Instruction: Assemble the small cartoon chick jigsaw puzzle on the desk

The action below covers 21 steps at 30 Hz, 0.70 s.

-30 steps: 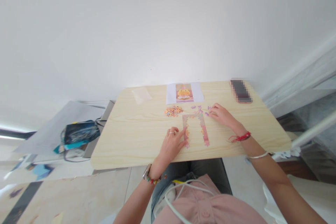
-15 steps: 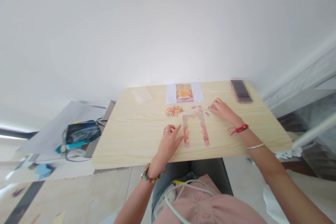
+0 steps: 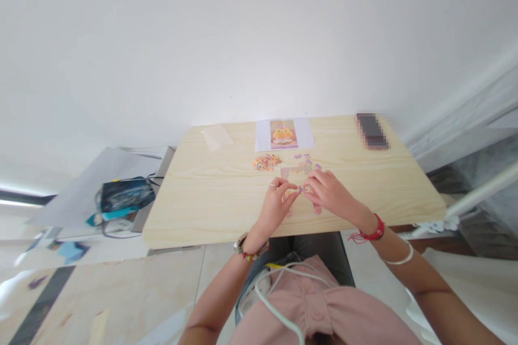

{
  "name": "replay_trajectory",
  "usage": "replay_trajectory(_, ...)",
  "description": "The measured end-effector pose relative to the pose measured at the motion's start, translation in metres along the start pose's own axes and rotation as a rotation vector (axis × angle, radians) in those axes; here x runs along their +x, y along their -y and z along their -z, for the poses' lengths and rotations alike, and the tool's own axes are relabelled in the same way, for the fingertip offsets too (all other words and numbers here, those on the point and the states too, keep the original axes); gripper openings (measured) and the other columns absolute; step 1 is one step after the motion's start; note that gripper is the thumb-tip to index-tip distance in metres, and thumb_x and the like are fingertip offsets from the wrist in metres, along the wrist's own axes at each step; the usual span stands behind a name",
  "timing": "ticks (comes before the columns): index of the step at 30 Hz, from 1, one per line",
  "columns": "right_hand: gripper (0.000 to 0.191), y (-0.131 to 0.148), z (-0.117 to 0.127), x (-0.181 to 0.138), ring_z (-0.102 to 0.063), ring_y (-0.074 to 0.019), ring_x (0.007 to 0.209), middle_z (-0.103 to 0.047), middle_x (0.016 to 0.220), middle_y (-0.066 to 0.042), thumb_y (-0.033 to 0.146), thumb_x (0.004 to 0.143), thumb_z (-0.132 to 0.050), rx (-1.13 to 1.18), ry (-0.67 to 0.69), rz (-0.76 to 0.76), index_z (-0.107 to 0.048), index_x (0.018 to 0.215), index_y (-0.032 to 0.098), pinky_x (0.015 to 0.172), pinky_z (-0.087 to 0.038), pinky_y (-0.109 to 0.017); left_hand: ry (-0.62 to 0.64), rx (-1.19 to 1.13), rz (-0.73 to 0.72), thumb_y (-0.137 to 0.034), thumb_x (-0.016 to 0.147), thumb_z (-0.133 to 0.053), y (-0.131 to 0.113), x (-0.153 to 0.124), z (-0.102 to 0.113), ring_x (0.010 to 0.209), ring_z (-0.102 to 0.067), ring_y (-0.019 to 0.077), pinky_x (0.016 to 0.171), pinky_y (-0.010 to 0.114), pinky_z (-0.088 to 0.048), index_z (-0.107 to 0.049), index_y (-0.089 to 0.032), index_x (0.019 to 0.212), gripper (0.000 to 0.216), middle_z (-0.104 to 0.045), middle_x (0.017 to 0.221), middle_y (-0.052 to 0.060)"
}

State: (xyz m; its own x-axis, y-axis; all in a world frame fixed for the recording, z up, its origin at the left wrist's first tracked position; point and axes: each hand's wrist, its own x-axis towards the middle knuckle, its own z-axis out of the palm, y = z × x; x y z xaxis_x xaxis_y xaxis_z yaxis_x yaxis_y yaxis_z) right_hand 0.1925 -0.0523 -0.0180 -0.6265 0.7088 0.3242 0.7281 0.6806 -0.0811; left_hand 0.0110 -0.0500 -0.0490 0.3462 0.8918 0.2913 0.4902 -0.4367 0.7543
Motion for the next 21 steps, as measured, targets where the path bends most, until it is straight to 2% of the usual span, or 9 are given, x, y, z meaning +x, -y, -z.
replay_trajectory(6, 0.019, 0.002, -0.003, -0.003, -0.048, -0.0211, 0.089, -0.054, 0.089, -0.011, 0.023, 0.086, -0.042, -0.089, -0.005, 0.069, -0.056, 0.089, 0.011, 0.074, -0.037, -0.035, 0.051, -0.066, 0.017, -0.023, 0.078, -0.054, -0.005, -0.004, 0.004, 0.086, -0.049, 0.016, 0.077, 0.03, -0.043, -0.059, -0.021, 0.099, 0.022, -0.048, 0.09, 0.004)
replay_trajectory(11, 0.018, 0.0, -0.003, -0.001, -0.049, -0.02, 0.088, -0.054, 0.088, -0.009, 0.022, 0.086, -0.04, -0.036, 0.007, 0.153, -0.056, 0.091, 0.013, 0.076, -0.038, -0.035, 0.12, -0.223, 0.159, -0.025, 0.079, -0.05, 0.002, -0.001, 0.006, 0.072, -0.05, 0.0123, 0.058, 0.023, -0.042, -0.062, -0.018, 0.081, 0.014, -0.05, 0.08, 0.003)
replay_trajectory(13, 0.018, 0.001, -0.005, -0.002, -0.049, -0.0198, 0.087, -0.054, 0.089, -0.009, 0.025, 0.086, -0.042, 0.032, -0.071, 0.1, -0.056, 0.091, 0.014, 0.076, -0.039, -0.035, 0.111, -0.284, 0.236, -0.025, 0.078, -0.05, 0.002, 0.0, 0.005, 0.069, -0.05, 0.0114, 0.054, 0.021, -0.04, -0.061, -0.017, 0.076, 0.013, -0.051, 0.078, 0.002)
replay_trajectory(17, 0.021, 0.01, -0.013, -0.008, -0.051, -0.0192, 0.082, -0.053, 0.09, -0.009, 0.033, 0.081, -0.05, 0.163, -0.276, -0.141, -0.055, 0.093, 0.017, 0.074, -0.041, -0.033, 0.011, -0.374, 0.357, -0.028, 0.077, -0.05, -0.002, 0.0, 0.003, 0.07, -0.051, 0.0114, 0.056, 0.021, -0.04, -0.058, -0.016, 0.074, 0.014, -0.053, 0.076, 0.002)
replay_trajectory(21, 0.018, 0.02, -0.021, -0.012, -0.052, -0.0195, 0.081, -0.054, 0.087, -0.008, 0.033, 0.081, -0.051, 0.161, -0.321, -0.253, -0.058, 0.088, 0.018, 0.072, -0.041, -0.033, -0.046, -0.416, 0.364, -0.029, 0.077, -0.051, -0.007, -0.002, 0.0, 0.072, -0.052, 0.0122, 0.061, 0.023, -0.042, -0.058, -0.016, 0.075, 0.015, -0.056, 0.075, 0.002)
